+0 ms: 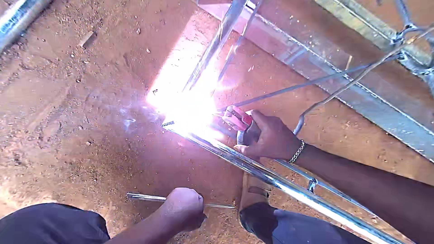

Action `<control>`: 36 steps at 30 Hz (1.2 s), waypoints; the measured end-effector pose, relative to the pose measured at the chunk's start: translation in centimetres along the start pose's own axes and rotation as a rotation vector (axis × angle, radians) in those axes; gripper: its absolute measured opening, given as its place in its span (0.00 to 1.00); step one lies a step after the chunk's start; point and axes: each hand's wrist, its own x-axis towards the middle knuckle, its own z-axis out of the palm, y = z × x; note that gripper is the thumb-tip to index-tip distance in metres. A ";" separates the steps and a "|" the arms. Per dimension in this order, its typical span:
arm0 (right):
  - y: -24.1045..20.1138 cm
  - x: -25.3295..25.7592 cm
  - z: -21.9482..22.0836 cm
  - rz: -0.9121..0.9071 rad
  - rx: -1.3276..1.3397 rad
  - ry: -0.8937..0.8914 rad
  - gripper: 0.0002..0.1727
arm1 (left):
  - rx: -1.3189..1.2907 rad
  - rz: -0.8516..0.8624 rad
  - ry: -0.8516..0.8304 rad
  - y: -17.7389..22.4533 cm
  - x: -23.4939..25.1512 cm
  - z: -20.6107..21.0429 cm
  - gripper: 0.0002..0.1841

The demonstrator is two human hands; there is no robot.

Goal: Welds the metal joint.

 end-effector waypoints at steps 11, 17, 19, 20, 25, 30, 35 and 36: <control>0.1 -0.1 -0.1 0.014 -0.009 -0.024 0.49 | 0.037 0.003 -0.028 0.2 0.1 0.0 0.29; 0.0 0.1 -0.2 0.035 0.013 -0.053 0.45 | 0.029 -0.013 -0.054 0.6 -0.4 -1.0 0.29; 0.1 0.1 -0.1 0.019 0.003 -0.041 0.47 | 0.029 -0.006 -0.056 0.5 -0.4 -1.0 0.30; 0.1 0.0 -0.1 0.014 0.003 -0.035 0.47 | 0.024 -0.003 -0.058 0.5 -0.5 -1.0 0.29; 0.5 0.0 0.2 -0.015 0.005 -0.011 0.48 | 0.025 -0.016 -0.026 0.3 0.2 -0.1 0.28; 0.0 0.1 -0.2 0.047 0.001 -0.059 0.44 | 0.033 -0.012 -0.060 0.6 -0.5 -1.0 0.29; 0.4 -0.1 0.1 -0.001 -0.003 -0.020 0.47 | 0.021 -0.016 -0.060 0.6 -0.3 -1.0 0.29; 0.4 -0.1 0.1 0.001 0.000 -0.021 0.47 | 0.011 -0.013 -0.053 0.6 -0.4 -1.0 0.29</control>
